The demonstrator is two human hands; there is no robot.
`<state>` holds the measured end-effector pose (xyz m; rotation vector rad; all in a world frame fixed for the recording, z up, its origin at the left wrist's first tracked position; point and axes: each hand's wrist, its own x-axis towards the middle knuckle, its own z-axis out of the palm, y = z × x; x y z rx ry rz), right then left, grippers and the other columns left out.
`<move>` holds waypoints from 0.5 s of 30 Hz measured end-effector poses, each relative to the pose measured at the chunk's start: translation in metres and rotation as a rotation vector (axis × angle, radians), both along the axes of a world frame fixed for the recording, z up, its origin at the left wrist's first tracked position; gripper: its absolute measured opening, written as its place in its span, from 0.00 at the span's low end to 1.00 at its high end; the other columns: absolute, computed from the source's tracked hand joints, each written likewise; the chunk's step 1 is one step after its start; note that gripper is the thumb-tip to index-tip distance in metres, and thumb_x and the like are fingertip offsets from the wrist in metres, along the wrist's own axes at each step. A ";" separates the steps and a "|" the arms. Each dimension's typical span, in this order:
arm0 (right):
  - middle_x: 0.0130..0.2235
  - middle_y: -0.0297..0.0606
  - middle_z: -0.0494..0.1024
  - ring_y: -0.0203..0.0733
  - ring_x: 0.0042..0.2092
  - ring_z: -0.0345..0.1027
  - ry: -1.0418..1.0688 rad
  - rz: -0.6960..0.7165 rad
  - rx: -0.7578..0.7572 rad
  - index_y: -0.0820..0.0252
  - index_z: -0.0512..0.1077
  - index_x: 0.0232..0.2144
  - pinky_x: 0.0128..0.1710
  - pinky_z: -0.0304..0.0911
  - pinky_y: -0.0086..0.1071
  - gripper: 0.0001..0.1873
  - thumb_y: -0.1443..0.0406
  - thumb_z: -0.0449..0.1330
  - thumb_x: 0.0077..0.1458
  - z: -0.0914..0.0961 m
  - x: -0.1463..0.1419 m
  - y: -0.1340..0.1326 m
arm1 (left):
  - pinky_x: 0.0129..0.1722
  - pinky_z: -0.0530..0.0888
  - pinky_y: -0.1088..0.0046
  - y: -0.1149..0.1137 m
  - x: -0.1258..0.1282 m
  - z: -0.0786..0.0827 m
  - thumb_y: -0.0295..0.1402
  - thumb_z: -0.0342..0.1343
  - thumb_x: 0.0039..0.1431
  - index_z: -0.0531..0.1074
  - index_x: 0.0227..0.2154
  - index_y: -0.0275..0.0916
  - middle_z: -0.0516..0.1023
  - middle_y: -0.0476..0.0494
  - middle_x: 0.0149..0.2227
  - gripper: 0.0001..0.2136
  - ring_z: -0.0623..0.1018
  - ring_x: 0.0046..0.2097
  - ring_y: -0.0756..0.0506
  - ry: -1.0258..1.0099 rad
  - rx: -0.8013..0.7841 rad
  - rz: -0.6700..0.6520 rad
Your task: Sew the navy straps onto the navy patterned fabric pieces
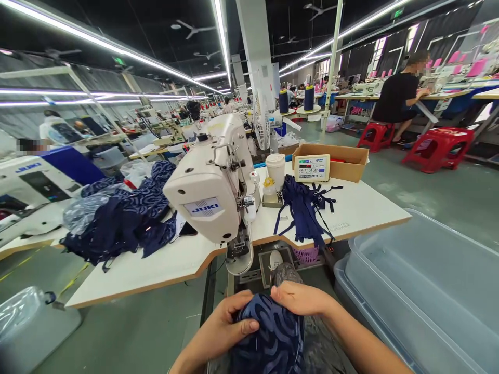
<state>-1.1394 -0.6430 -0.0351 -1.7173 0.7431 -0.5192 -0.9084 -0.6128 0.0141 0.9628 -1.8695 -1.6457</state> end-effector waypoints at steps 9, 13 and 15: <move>0.32 0.30 0.65 0.33 0.33 0.57 -0.302 -0.431 0.013 0.57 0.68 0.41 0.32 0.55 0.27 0.17 0.54 0.62 0.55 0.043 0.035 0.017 | 0.31 0.64 0.76 -0.010 -0.003 0.009 0.47 0.58 0.54 0.71 0.33 0.37 0.69 0.52 0.27 0.17 0.67 0.30 0.51 0.006 0.039 0.381; 0.34 0.32 0.67 0.34 0.31 0.58 -0.326 -0.505 -0.050 0.56 0.70 0.45 0.30 0.57 0.28 0.17 0.55 0.60 0.56 0.040 0.050 0.006 | 0.41 0.68 0.70 -0.025 0.008 0.012 0.41 0.54 0.59 0.72 0.37 0.40 0.74 0.48 0.35 0.10 0.73 0.39 0.46 -0.195 -0.314 0.551; 0.39 0.35 0.68 0.34 0.32 0.60 -0.289 -0.596 -0.151 0.55 0.70 0.44 0.33 0.59 0.30 0.13 0.58 0.58 0.59 0.034 0.059 -0.003 | 0.43 0.69 0.67 -0.035 0.014 0.010 0.39 0.54 0.59 0.72 0.36 0.41 0.73 0.46 0.38 0.08 0.73 0.42 0.44 -0.304 -0.480 0.613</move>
